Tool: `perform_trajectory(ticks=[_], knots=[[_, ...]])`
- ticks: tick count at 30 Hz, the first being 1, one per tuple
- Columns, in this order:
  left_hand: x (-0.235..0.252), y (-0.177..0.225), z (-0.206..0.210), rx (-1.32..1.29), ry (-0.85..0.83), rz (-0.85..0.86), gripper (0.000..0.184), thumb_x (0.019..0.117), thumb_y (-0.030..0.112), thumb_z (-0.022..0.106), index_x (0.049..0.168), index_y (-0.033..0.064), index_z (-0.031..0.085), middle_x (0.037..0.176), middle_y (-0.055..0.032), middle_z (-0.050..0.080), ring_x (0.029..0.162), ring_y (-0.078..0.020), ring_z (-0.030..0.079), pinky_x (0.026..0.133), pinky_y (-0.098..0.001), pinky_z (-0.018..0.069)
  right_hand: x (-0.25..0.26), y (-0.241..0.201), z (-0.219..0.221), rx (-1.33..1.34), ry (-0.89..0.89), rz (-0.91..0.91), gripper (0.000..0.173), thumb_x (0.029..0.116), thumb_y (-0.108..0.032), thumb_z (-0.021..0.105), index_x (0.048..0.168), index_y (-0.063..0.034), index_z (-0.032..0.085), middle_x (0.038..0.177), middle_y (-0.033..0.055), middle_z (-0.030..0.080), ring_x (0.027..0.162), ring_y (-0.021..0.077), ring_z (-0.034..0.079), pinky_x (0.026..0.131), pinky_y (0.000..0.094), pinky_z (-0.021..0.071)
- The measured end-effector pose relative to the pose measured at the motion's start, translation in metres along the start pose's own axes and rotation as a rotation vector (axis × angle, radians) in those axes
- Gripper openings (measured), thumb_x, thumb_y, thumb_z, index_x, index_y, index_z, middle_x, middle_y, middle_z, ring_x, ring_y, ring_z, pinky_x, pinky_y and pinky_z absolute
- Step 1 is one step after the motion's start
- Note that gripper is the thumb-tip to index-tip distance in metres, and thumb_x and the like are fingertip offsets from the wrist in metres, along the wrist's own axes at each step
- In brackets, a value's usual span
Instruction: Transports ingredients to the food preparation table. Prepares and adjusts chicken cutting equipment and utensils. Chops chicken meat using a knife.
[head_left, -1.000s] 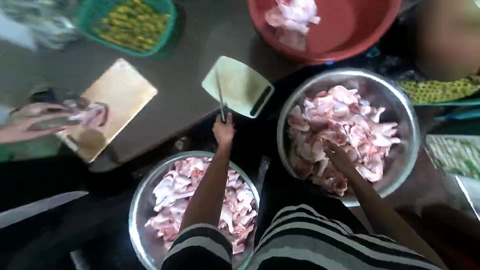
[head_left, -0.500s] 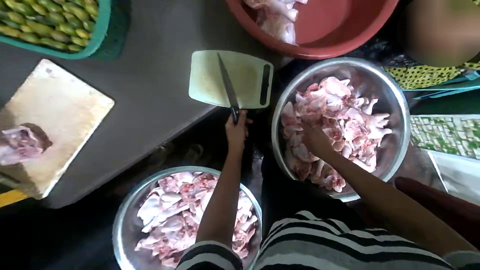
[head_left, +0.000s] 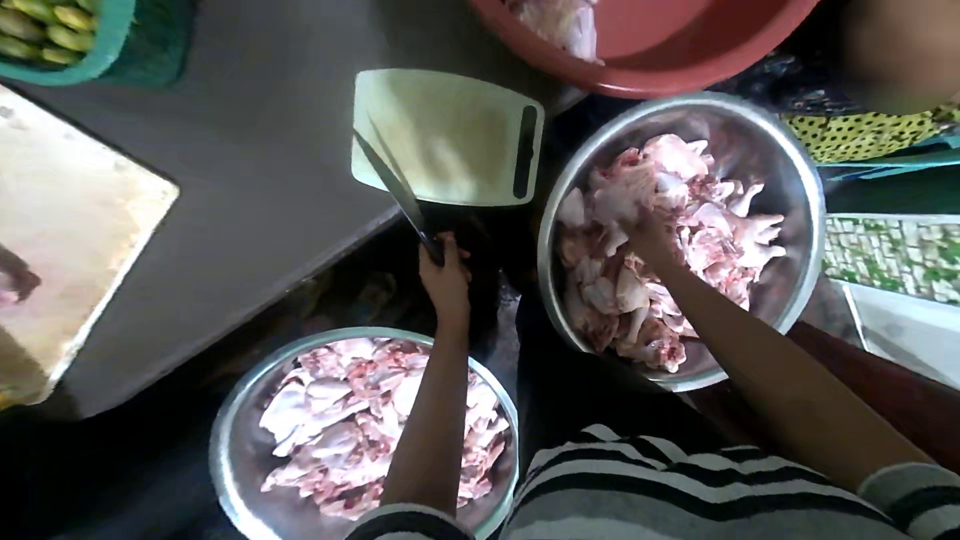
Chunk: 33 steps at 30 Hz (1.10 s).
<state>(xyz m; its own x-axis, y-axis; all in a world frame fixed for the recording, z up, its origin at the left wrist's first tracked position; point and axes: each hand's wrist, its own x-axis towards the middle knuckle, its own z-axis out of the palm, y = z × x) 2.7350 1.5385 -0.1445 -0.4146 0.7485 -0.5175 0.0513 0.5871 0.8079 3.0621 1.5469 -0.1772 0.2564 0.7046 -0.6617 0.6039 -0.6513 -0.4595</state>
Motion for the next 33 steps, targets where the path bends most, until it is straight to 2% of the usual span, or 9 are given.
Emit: perform_trajectory(ticks=[5, 8, 12, 16, 20, 23, 27, 29, 33], knots=[[-0.006, -0.005, 0.008, -0.012, 0.020, 0.001, 0.025, 0.1094, 0.021, 0.050, 0.129, 0.0044, 0.052, 0.080, 0.0005, 0.060, 0.053, -0.0027, 0.053, 0.046, -0.0172, 0.0459, -0.019, 0.013, -0.039, -0.169, 0.093, -0.123, 0.045, 0.1064, -0.027, 0.054, 0.142, 0.0012, 0.051, 0.137, 0.0263, 0.058, 0.122, 0.0419, 0.061, 0.103, 0.0590, 0.0497], [-0.001, -0.004, 0.006, -0.008, 0.060, 0.033, 0.026, 0.1082, 0.023, 0.053, 0.127, 0.0054, 0.053, 0.076, 0.0016, 0.056, 0.053, -0.0034, 0.052, 0.047, -0.0181, 0.0460, -0.054, 0.025, -0.038, -0.404, -0.190, 0.049, 0.049, 0.1098, -0.037, 0.044, 0.133, 0.0025, 0.061, 0.129, 0.0300, 0.063, 0.120, 0.0485, 0.061, 0.102, 0.0689, 0.0447], [0.015, 0.004, -0.001, 0.054, 0.137, 0.117, 0.027, 0.1067, 0.029, 0.057, 0.122, 0.0067, 0.056, 0.076, 0.0023, 0.055, 0.053, -0.0032, 0.051, 0.049, -0.0199, 0.0469, -0.083, 0.054, -0.006, -0.350, -0.516, 0.344, 0.059, 0.1098, -0.045, 0.040, 0.136, 0.0054, 0.058, 0.133, 0.0308, 0.060, 0.127, 0.0448, 0.058, 0.108, 0.0634, 0.0415], [0.033, 0.014, -0.004, 0.012, 0.125, 0.308, 0.036, 0.1044, 0.020, 0.060, 0.134, 0.0003, 0.053, 0.097, -0.0022, 0.063, 0.064, -0.0020, 0.055, 0.057, -0.0200, 0.0487, -0.098, 0.055, 0.001, -0.106, -0.435, 0.416, 0.057, 0.1099, -0.038, 0.047, 0.144, 0.0074, 0.047, 0.138, 0.0313, 0.056, 0.129, 0.0423, 0.056, 0.110, 0.0572, 0.0417], [0.058, 0.020, -0.003, -0.153, 0.037, 0.177, 0.046, 0.1012, 0.023, 0.066, 0.144, 0.0171, 0.051, 0.088, 0.0011, 0.062, 0.050, -0.0023, 0.049, 0.043, -0.0184, 0.0429, -0.111, 0.082, 0.019, 0.007, -0.272, 0.413, 0.059, 0.1011, -0.019, 0.064, 0.151, 0.0030, 0.041, 0.136, 0.0324, 0.057, 0.123, 0.0460, 0.059, 0.104, 0.0603, 0.0477], [0.071, 0.020, 0.000, -0.096, 0.028, 0.135, 0.046, 0.1008, 0.028, 0.068, 0.144, 0.0207, 0.052, 0.081, -0.0024, 0.062, 0.047, -0.0061, 0.047, 0.041, -0.0222, 0.0407, -0.108, 0.088, 0.026, 0.071, -0.235, 0.491, 0.065, 0.1021, -0.025, 0.064, 0.154, 0.0019, 0.037, 0.139, 0.0328, 0.055, 0.126, 0.0463, 0.058, 0.106, 0.0593, 0.0465], [0.065, 0.031, 0.007, -0.094, 0.070, 0.112, 0.043, 0.1019, 0.021, 0.066, 0.142, 0.0153, 0.053, 0.085, -0.0052, 0.070, 0.048, -0.0074, 0.052, 0.042, -0.0226, 0.0421, -0.114, 0.084, 0.022, 0.335, -0.227, 0.542, 0.046, 0.1022, -0.027, 0.064, 0.132, 0.0071, 0.057, 0.112, 0.0242, 0.065, 0.094, 0.0305, 0.064, 0.085, 0.0476, 0.0538], [0.062, 0.041, 0.013, -0.129, 0.092, 0.064, 0.045, 0.1015, 0.017, 0.066, 0.144, 0.0136, 0.050, 0.086, -0.0075, 0.067, 0.048, -0.0091, 0.051, 0.042, -0.0237, 0.0427, -0.118, 0.091, 0.029, 0.402, -0.239, 0.502, 0.030, 0.1026, -0.026, 0.061, 0.111, 0.0022, 0.064, 0.085, 0.0094, 0.062, 0.067, 0.0156, 0.057, 0.062, 0.0338, 0.0514], [0.059, 0.044, 0.023, -0.140, 0.200, 0.031, 0.048, 0.1004, 0.012, 0.065, 0.145, 0.0074, 0.048, 0.100, -0.0170, 0.064, 0.061, -0.0178, 0.060, 0.054, -0.0334, 0.0529, -0.120, 0.102, 0.036, 0.502, -0.268, 0.490, 0.029, 0.1038, -0.025, 0.059, 0.117, 0.0004, 0.063, 0.088, 0.0090, 0.061, 0.071, 0.0166, 0.056, 0.066, 0.0360, 0.0515]])
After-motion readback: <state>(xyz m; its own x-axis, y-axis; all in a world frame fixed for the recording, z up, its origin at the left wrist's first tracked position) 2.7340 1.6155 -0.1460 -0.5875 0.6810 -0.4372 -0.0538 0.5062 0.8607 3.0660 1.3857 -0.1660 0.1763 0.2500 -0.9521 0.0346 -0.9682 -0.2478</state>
